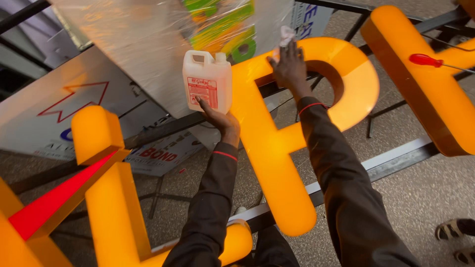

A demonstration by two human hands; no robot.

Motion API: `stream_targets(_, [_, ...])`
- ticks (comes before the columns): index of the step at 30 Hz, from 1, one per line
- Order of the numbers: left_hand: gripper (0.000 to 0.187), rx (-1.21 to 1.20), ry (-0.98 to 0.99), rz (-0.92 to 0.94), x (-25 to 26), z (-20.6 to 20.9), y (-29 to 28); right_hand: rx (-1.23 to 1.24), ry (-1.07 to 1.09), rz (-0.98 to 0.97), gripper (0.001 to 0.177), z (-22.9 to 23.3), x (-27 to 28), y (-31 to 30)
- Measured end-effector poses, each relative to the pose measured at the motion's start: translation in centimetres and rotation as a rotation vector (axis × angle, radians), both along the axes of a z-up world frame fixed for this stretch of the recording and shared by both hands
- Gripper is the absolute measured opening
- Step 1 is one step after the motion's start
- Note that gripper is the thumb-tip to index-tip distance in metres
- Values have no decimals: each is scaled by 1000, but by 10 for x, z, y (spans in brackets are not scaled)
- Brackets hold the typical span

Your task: The person pours liquid from a plastic bottle onto a cloth and wipes the surface of large orange letters. The person moves between different letters, applying liquid and wiping them down with the cloth.

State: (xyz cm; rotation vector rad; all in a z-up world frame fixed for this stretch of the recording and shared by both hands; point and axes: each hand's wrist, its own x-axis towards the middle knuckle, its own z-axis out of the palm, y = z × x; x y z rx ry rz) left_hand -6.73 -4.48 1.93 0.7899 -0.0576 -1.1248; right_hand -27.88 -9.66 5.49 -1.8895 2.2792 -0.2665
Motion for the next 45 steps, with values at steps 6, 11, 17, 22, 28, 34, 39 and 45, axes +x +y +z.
stream_targets(6, [84,23,12,46,21,6,20,-418,66,370,74,-15,141,14])
stream_targets(11, [80,21,2,60,66,7,31,-346,105,622,50,-25,163,46])
stream_targets(17, [80,35,44,-41,98,-21,45,-320,-64,729,33,-47,147,125])
stream_targets(22, [84,-7,145,-127,98,-11,51,119,-712,889,43,3,97,181])
stream_targets(28, [92,-26,160,-210,91,12,59,-395,-843,551,50,16,64,135])
stream_targets(34, [88,-85,165,-237,95,28,52,-527,-448,600,64,-1,146,77])
stream_targets(39, [84,-113,178,-243,109,18,38,93,-795,472,56,-21,165,185])
stream_targets(45, [76,-336,229,-501,112,39,42,-206,-1532,-56,26,-29,120,184])
